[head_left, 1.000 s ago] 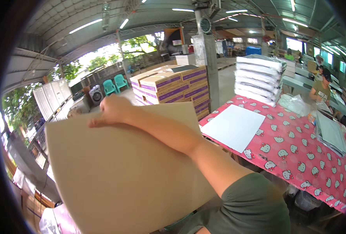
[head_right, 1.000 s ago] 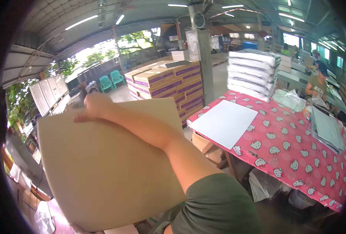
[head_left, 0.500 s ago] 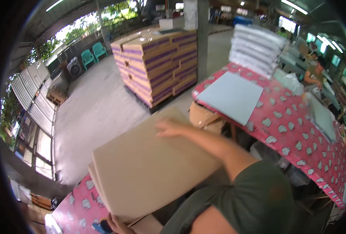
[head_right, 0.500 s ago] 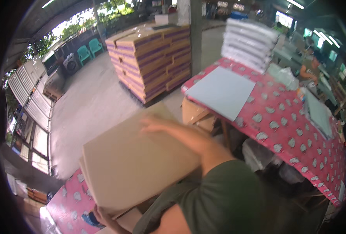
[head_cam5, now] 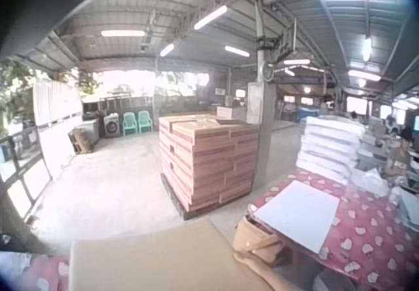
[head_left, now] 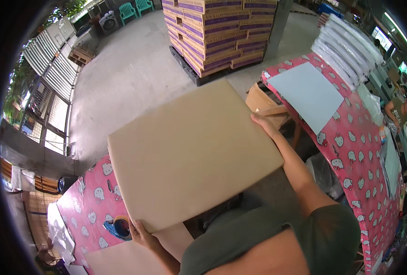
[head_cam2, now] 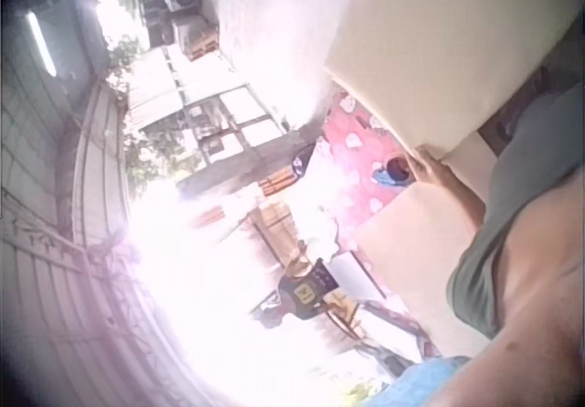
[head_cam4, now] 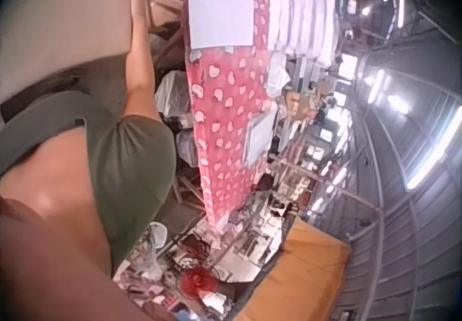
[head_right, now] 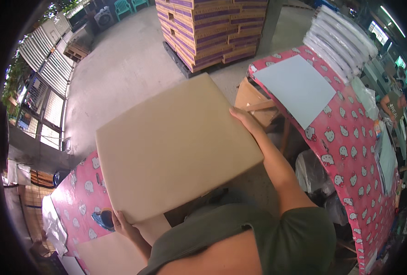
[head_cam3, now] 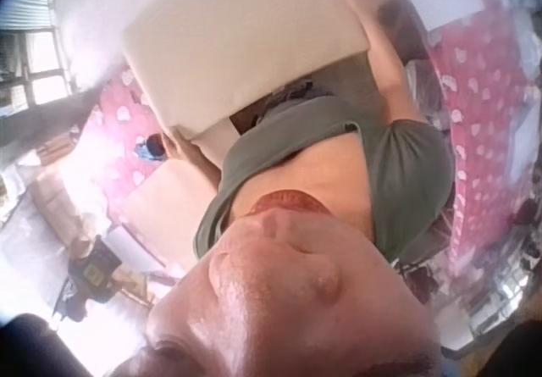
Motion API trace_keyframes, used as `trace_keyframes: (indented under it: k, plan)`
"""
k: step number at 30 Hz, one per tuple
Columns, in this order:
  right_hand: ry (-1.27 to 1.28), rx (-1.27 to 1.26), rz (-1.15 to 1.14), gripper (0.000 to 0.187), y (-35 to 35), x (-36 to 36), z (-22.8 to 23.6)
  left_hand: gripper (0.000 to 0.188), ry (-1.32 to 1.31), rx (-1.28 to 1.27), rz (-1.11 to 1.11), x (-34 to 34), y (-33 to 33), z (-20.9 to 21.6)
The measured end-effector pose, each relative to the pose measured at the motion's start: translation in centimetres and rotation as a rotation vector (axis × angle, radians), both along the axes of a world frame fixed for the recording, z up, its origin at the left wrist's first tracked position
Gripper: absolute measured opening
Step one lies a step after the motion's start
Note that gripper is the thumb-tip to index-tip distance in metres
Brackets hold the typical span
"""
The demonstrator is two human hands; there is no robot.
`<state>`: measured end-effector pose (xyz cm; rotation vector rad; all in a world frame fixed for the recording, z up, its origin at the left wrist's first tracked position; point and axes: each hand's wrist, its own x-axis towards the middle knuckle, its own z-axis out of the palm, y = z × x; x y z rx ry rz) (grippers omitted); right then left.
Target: The person wraps several flat rectangular items in brown paper, folding the paper around each item and securing the seams with clear tape using a tape dispenser.
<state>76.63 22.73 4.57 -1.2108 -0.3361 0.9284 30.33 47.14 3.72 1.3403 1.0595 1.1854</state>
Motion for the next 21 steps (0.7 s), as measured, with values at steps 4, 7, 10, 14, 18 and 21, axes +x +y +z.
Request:
trace_keyframes:
  k: [4, 7, 10, 14, 18, 21]
  plan:
    - [-0.015, 0.036, -0.021, 0.046, 1.4, -0.6, 0.1, 0.041, -0.044, -0.002, 0.093, 0.4, -0.8, 0.9]
    - [-0.147, 0.041, -0.066, 0.043, 1.7, 0.2, -1.4, 0.037, -0.107, -0.007, 0.150, 0.2, -0.2, 0.6]
    - [-0.412, -0.122, -0.121, 0.043, 1.9, 1.3, -2.1, 0.034, -0.125, 0.104, 0.222, 0.9, 0.0, -0.1]
    - [-0.350, -0.144, -0.062, 0.046, 0.1, 1.8, -3.2, 0.047, -0.028, 0.098, 0.472, 1.5, -5.0, 2.6]
    - [-0.681, -0.113, -0.133, 0.040, -2.9, 1.1, -1.3, 0.052, -0.579, 0.095, 0.552, -0.9, -14.3, 13.5]
    - [-0.756, 0.169, -0.040, 0.028, -2.4, -1.2, 3.4, 0.052, -0.554, 0.629, 0.425, -2.0, -25.2, 24.3]
